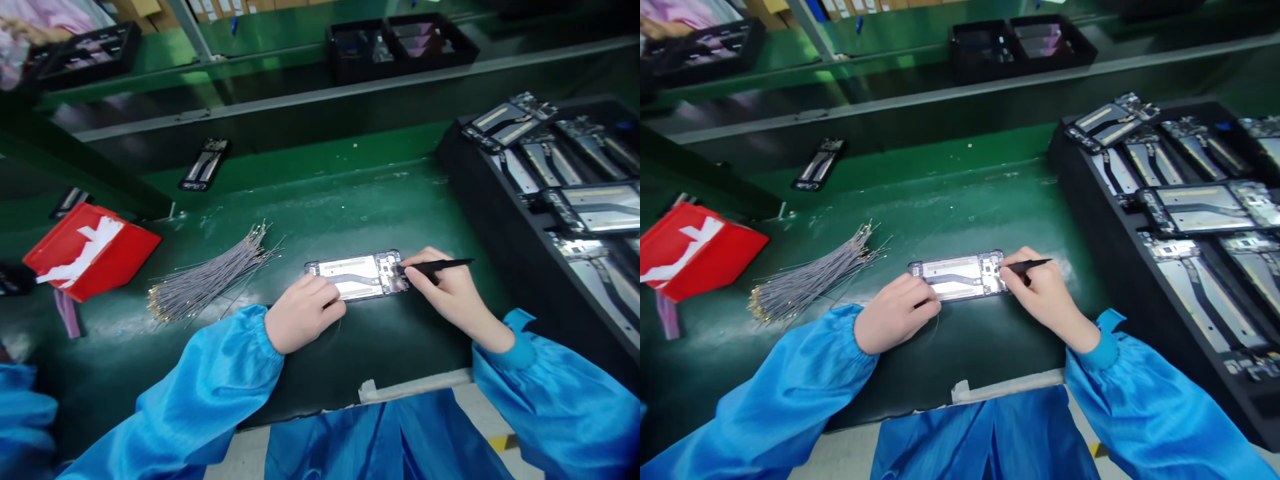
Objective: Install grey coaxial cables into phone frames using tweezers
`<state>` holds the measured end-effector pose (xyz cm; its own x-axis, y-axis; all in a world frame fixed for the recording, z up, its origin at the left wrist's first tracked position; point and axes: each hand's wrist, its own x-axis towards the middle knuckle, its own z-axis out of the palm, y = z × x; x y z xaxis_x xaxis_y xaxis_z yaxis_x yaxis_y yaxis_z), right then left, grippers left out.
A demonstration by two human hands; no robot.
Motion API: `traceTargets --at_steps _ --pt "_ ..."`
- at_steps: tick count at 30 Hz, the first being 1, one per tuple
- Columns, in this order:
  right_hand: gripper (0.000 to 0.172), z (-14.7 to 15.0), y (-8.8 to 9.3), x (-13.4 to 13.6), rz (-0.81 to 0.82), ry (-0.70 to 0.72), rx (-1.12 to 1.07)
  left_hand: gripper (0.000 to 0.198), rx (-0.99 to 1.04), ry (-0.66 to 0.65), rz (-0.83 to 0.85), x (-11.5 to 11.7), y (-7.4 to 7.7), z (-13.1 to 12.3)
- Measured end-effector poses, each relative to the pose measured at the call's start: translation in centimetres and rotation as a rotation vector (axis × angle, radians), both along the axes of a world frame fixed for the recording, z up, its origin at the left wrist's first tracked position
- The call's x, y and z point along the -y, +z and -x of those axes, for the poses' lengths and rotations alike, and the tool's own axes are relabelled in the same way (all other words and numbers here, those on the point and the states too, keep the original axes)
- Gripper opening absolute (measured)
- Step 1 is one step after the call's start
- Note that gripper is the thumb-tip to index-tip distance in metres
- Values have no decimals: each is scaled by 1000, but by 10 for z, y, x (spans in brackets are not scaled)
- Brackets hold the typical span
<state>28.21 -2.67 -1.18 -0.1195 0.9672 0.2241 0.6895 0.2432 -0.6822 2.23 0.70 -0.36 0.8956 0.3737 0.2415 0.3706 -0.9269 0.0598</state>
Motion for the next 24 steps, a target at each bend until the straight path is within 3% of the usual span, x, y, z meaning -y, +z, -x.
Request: traceTargets --at_steps 3,8,14,24 --pt "12 -2 -2 8 51 20 -118 21 27 12 99 4 2 -5" --pt "8 -9 -7 17 106 -88 -231 18 83 61 240 11 4 -30" --pt "7 -13 -4 29 97 -76 -205 22 85 163 119 13 0 -56" --pt "8 -12 -6 27 135 -23 -191 21 108 151 31 13 -7 -52"
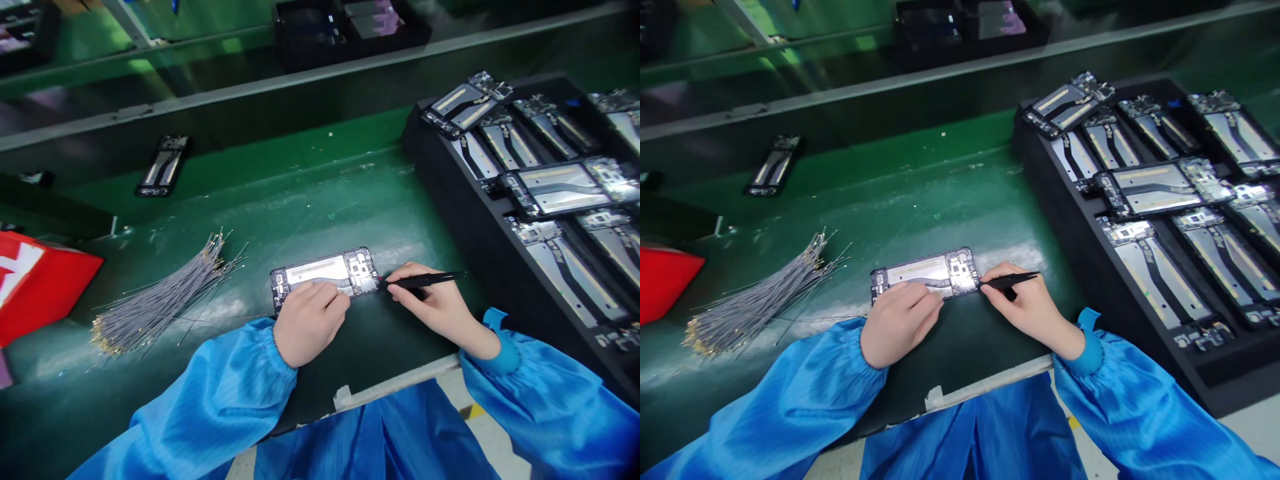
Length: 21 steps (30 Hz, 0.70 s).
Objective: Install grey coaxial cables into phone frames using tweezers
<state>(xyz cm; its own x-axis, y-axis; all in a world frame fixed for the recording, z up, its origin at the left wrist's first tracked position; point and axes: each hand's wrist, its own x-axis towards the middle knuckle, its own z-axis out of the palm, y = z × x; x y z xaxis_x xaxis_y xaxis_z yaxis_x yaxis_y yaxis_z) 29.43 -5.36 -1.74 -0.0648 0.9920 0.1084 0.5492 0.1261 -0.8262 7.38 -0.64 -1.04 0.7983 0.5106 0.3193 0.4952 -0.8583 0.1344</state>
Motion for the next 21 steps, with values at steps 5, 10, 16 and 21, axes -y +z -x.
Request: traceTargets --at_steps 5,10,16,21 --pt "8 0 0 0 20 12 -22 20 0 -13 0 1 -1 1" --pt "8 1 0 0 18 6 -29 19 -13 -25 4 1 0 2" --pt "9 1 -1 -1 27 -7 -43 19 -16 -23 -16 2 0 1" --pt "8 1 -1 -1 -17 31 -25 21 -7 -24 -18 2 1 0"
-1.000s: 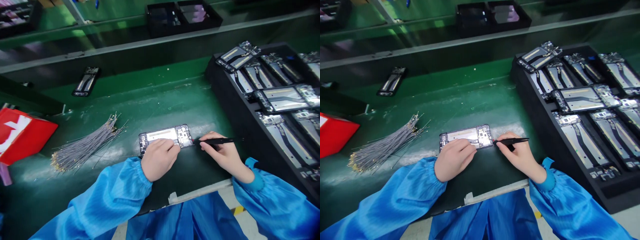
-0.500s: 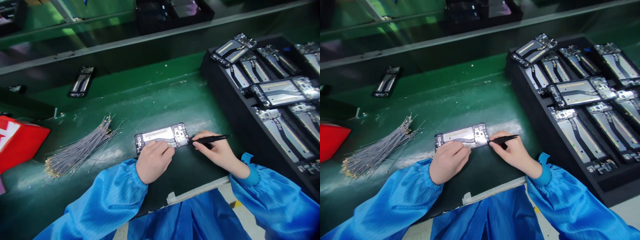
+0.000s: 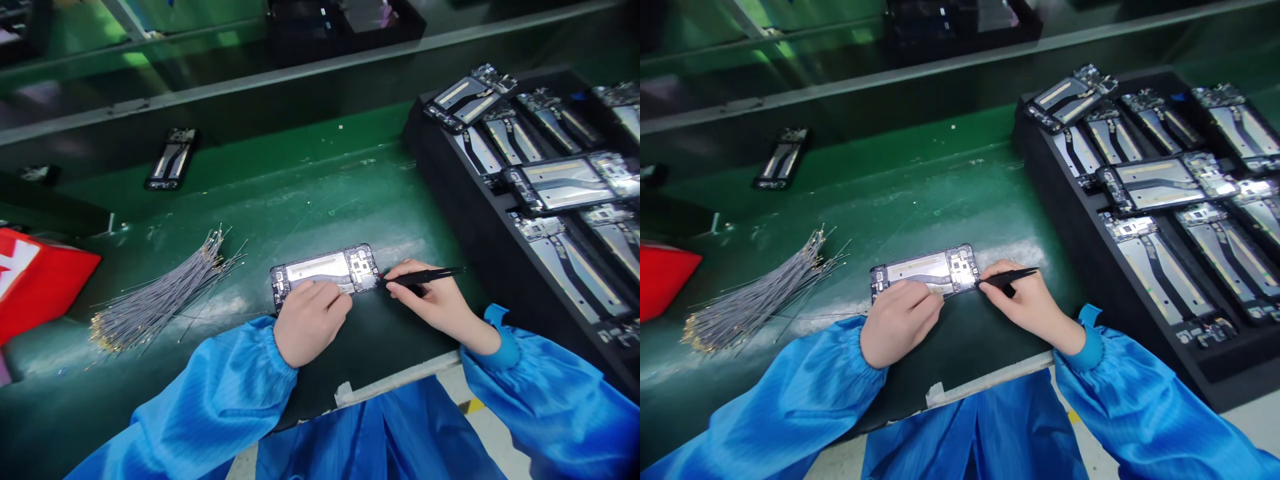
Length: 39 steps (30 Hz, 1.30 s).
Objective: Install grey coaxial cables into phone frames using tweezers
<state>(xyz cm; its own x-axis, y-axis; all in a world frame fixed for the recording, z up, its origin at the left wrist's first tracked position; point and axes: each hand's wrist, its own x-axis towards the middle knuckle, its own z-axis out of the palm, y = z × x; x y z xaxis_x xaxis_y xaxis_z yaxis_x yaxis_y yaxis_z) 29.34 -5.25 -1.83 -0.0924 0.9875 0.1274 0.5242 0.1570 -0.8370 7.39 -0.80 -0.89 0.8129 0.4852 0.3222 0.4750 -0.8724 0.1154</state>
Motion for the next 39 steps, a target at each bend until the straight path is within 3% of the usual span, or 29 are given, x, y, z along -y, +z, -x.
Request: traceTargets --at_steps 5,14,18,22,26,28,39 --pt "8 3 5 1 -122 106 72 21 -12 7 5 0 2 0" --pt "7 4 8 1 -117 171 129 21 -15 14 75 -1 2 0" --pt "14 1 12 -11 -132 141 67 19 -45 43 101 -3 2 -6" --pt "17 0 14 -29 -227 185 217 16 -51 55 161 -9 0 -15" --pt "4 0 11 -37 -209 337 321 12 66 102 390 -16 -3 -18" --pt "6 0 10 -37 -187 382 327 12 109 119 444 -17 -3 -18" --pt "6 -3 13 -38 -159 406 334 24 147 114 446 -16 -4 -17"
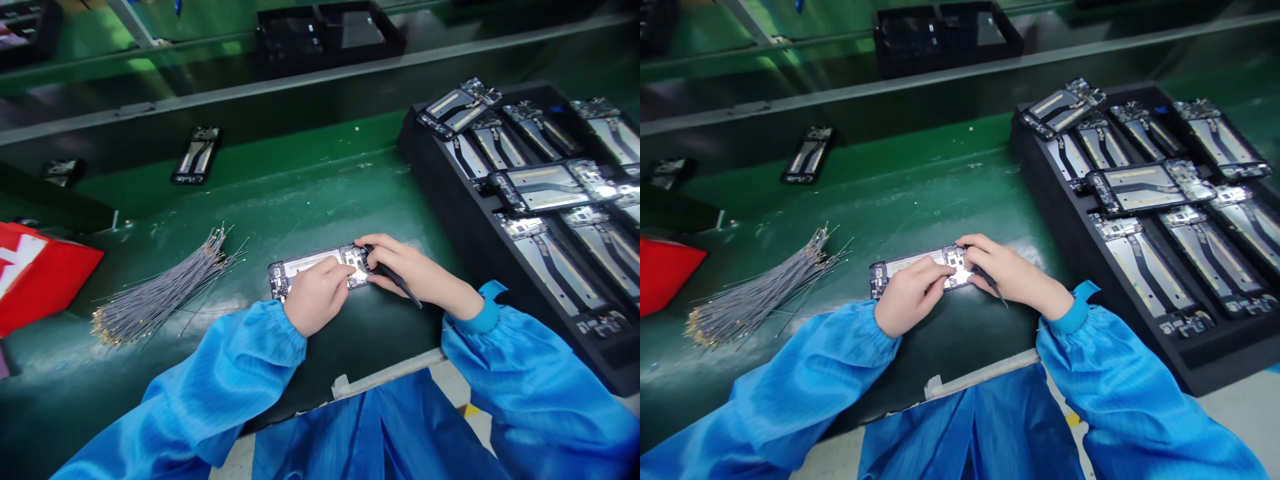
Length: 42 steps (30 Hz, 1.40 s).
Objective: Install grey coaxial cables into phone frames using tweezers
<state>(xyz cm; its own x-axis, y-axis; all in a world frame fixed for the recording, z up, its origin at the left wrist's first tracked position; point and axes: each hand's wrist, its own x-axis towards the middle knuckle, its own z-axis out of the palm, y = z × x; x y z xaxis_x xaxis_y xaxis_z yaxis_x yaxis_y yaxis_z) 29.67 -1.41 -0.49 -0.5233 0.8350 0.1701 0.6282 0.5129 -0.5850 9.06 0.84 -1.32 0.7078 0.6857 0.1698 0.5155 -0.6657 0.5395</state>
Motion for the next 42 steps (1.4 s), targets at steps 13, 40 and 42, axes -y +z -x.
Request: traceTargets --at_steps 13,40,42 --pt "11 5 1 -2 9 -26 30 32 -89 -172 -137 8 -1 3" --pt "22 8 18 -15 143 15 199 36 -39 -309 -133 -8 -6 26" --pt "23 7 17 -16 144 17 198 36 -31 -298 -137 -7 -7 25"
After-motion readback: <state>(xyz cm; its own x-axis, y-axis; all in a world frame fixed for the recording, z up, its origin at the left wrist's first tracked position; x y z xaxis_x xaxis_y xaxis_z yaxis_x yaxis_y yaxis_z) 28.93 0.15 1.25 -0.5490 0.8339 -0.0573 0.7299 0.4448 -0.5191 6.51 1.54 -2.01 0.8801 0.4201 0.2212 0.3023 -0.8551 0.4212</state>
